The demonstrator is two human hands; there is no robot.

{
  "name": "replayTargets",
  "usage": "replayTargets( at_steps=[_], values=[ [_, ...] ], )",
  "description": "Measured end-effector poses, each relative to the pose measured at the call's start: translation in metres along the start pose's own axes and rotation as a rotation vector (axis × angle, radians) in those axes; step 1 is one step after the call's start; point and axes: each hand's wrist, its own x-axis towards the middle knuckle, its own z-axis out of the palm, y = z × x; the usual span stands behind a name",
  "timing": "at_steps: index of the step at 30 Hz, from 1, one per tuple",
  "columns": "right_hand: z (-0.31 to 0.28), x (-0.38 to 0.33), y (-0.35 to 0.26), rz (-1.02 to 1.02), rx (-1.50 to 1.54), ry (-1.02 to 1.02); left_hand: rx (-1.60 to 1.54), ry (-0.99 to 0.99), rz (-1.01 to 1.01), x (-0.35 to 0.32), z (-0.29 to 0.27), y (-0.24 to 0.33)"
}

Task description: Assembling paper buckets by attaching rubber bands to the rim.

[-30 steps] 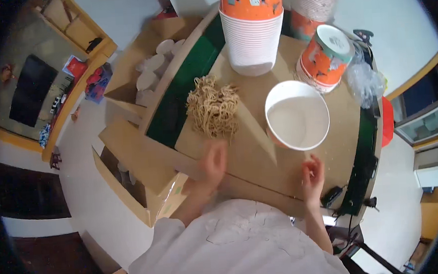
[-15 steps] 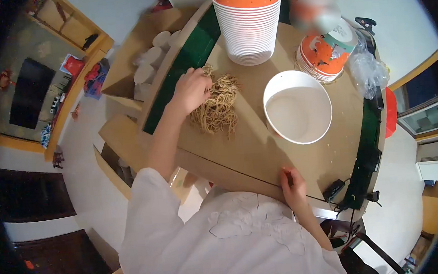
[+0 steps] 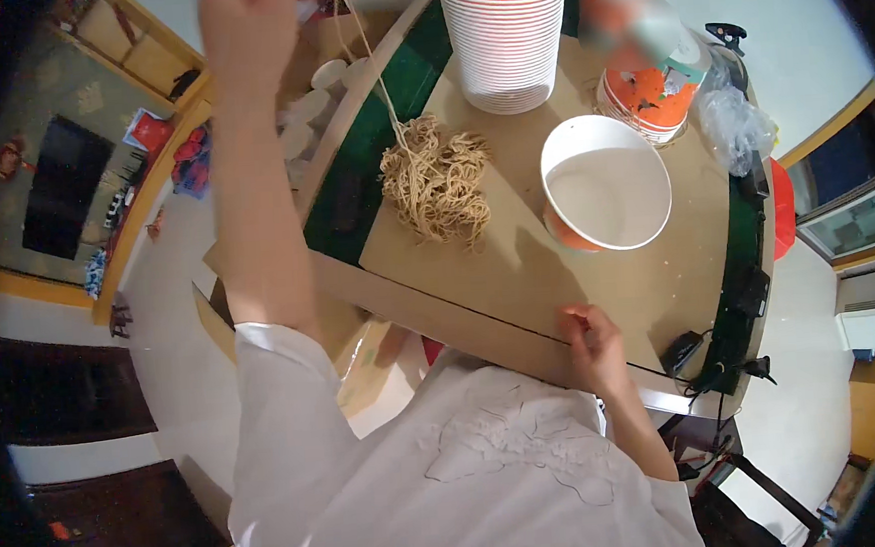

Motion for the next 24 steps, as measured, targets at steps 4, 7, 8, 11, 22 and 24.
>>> replayTargets(
  at_steps=[4, 7, 8, 11, 22, 24],
  values=[
    [0.0, 0.003, -0.014, -0.031, 0.039, -0.002, -0.111, 0.018, -0.016, -0.007, 0.001, 0.055],
    [-0.007, 0.017, -0.04, -0.08, 0.141, -0.082, 0.014, -0.109, 0.067, -0.014, 0.0, 0.035],
    [-0.015, 0.028, -0.065, -0.122, 0.135, -0.053, -0.021, -0.105, 0.059, -0.02, 0.008, 0.036],
    [-0.036, 0.082, -0.134, -0.458, 0.123, 0.067, -0.052, -0.136, 0.004, -0.043, 0.017, 0.053],
    [-0.038, 0.18, -0.204, -0.479, 0.249, 0.156, -0.19, -0.314, -0.019, -0.077, 0.047, 0.073],
    [-0.037, 0.179, -0.201, -0.455, 0.255, 0.167, -0.162, -0.318, -0.03, -0.079, 0.046, 0.068]
  ],
)
